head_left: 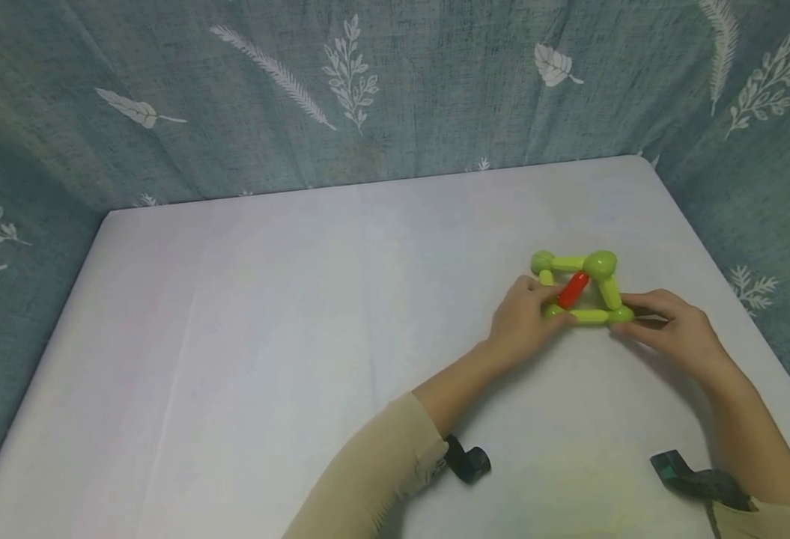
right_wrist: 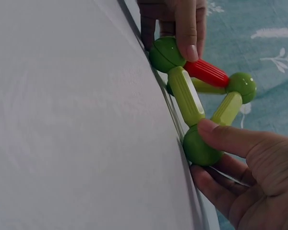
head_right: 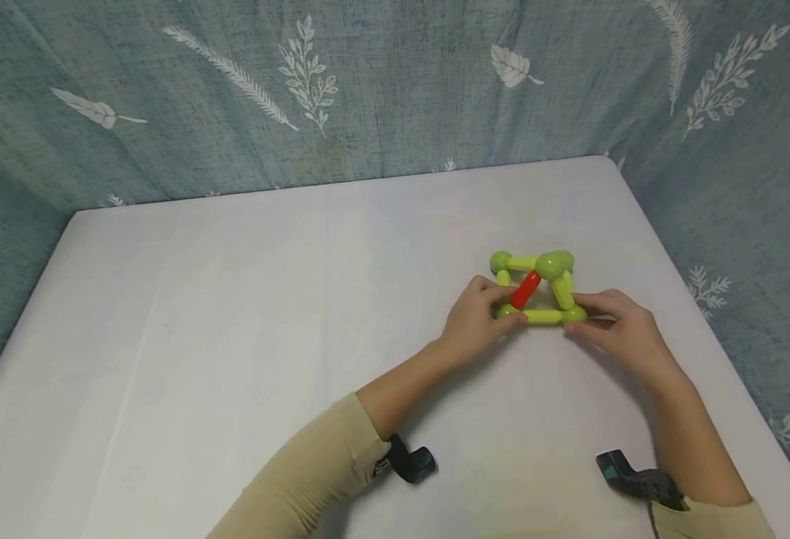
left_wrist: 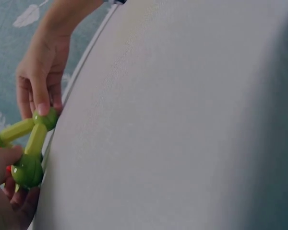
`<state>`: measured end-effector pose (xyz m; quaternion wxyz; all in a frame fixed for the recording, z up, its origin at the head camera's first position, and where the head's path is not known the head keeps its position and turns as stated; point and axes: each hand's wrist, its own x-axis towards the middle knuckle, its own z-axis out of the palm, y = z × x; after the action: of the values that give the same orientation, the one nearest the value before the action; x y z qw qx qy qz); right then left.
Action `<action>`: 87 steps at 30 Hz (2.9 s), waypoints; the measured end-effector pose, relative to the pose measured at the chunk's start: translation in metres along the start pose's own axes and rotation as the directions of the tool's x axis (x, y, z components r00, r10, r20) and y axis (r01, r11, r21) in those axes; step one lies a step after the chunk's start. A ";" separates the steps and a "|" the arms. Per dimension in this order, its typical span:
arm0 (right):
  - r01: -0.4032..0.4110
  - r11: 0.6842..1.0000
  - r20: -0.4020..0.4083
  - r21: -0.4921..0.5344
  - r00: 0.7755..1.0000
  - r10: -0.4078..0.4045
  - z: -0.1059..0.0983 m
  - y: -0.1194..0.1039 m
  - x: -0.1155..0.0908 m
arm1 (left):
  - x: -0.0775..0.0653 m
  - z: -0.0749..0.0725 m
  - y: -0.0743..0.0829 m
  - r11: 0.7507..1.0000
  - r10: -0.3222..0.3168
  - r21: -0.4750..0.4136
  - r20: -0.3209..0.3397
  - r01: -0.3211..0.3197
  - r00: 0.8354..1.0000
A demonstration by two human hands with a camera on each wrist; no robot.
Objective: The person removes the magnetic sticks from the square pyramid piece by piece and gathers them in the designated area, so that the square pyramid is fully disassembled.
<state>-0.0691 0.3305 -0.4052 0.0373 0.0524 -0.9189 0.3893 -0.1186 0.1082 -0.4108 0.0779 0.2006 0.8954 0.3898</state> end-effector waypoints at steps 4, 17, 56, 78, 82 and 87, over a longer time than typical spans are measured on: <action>0.044 0.999 -0.020 0.023 0.999 -0.044 0.005 -0.007 0.003 | -0.002 -0.004 -0.004 1.000 0.009 0.013 -0.026 -0.008 1.000; 0.011 0.999 0.038 -0.035 0.999 -0.009 0.037 -0.036 0.013 | -0.022 -0.036 -0.033 1.000 0.009 -0.028 -0.114 -0.012 0.993; 0.337 0.921 -0.005 0.196 0.939 -0.343 0.142 -0.108 0.023 | -0.116 -0.123 -0.110 0.962 -0.181 -0.234 -0.162 0.140 0.970; 0.464 0.849 -0.095 0.252 0.885 -0.456 0.175 -0.137 0.022 | -0.147 -0.148 -0.131 0.951 -0.130 -0.290 -0.070 0.105 0.989; 0.442 0.856 -0.103 0.267 0.897 -0.431 0.176 -0.137 0.023 | -0.140 -0.145 -0.126 0.960 -0.133 -0.260 -0.116 0.099 0.984; 0.468 0.834 -0.135 0.292 0.884 -0.448 0.179 -0.133 0.024 | -0.129 -0.139 -0.118 0.967 -0.108 -0.249 -0.198 0.056 0.974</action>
<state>-0.0815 0.1082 -0.4321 0.1485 0.2643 -0.8033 0.5126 -0.0777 -0.1119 -0.4040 0.0228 0.1099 0.8521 0.5112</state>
